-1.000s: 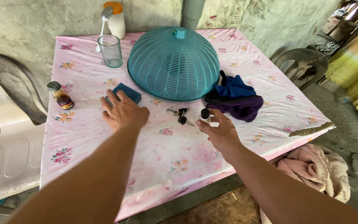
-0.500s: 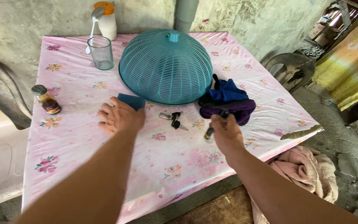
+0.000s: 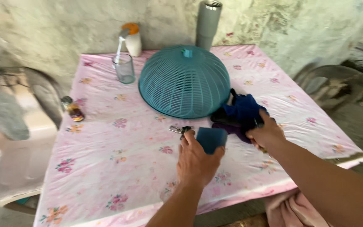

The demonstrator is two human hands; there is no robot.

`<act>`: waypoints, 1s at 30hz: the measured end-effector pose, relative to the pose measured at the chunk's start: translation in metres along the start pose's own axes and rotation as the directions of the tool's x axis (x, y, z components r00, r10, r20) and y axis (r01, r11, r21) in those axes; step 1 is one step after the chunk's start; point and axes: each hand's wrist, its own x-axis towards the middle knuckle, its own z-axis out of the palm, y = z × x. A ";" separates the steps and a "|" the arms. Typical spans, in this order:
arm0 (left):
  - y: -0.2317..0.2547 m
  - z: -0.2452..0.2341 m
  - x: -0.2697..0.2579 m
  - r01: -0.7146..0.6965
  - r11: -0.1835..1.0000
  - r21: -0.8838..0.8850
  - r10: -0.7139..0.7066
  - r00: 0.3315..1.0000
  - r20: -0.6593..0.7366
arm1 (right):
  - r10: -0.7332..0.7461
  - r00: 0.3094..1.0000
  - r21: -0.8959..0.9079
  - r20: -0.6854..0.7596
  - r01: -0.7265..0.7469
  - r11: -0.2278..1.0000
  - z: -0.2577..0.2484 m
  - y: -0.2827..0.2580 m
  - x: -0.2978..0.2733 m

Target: The person gathers various items from a table, including cloths, spray cans, gloves, and a small electronic device, and places them into the under-seat storage compartment of a motorcycle. The person repeatedly walks between the table and the motorcycle to transfer the items.

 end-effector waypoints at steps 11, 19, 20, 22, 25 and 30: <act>-0.033 0.001 0.022 0.269 0.942 -0.202 -0.277 0.961 -0.014 | 0.167 0.956 0.618 0.243 -0.285 0.732 0.011 -0.011 -0.026; -0.026 0.048 0.003 0.529 0.268 -0.805 0.118 0.812 0.572 | -0.028 0.950 0.934 0.310 -0.299 0.194 -0.055 0.029 -0.123; -0.024 0.058 -0.006 0.551 0.257 -0.794 0.176 0.781 0.599 | -0.019 0.954 0.940 0.300 -0.292 0.175 -0.062 0.047 -0.138; -0.020 0.077 -0.032 0.666 0.165 -0.727 0.286 0.673 0.682 | -0.031 0.964 0.957 0.265 -0.260 0.127 -0.076 0.076 -0.162; 0.001 0.090 -0.073 0.849 0.040 -0.527 0.422 0.464 0.779 | 0.302 0.937 0.944 0.174 -0.246 0.219 -0.091 0.112 -0.210; 0.019 0.103 -0.127 0.911 0.201 -0.361 0.419 0.253 0.872 | 0.479 0.878 0.782 -0.022 -0.283 0.556 -0.116 0.150 -0.259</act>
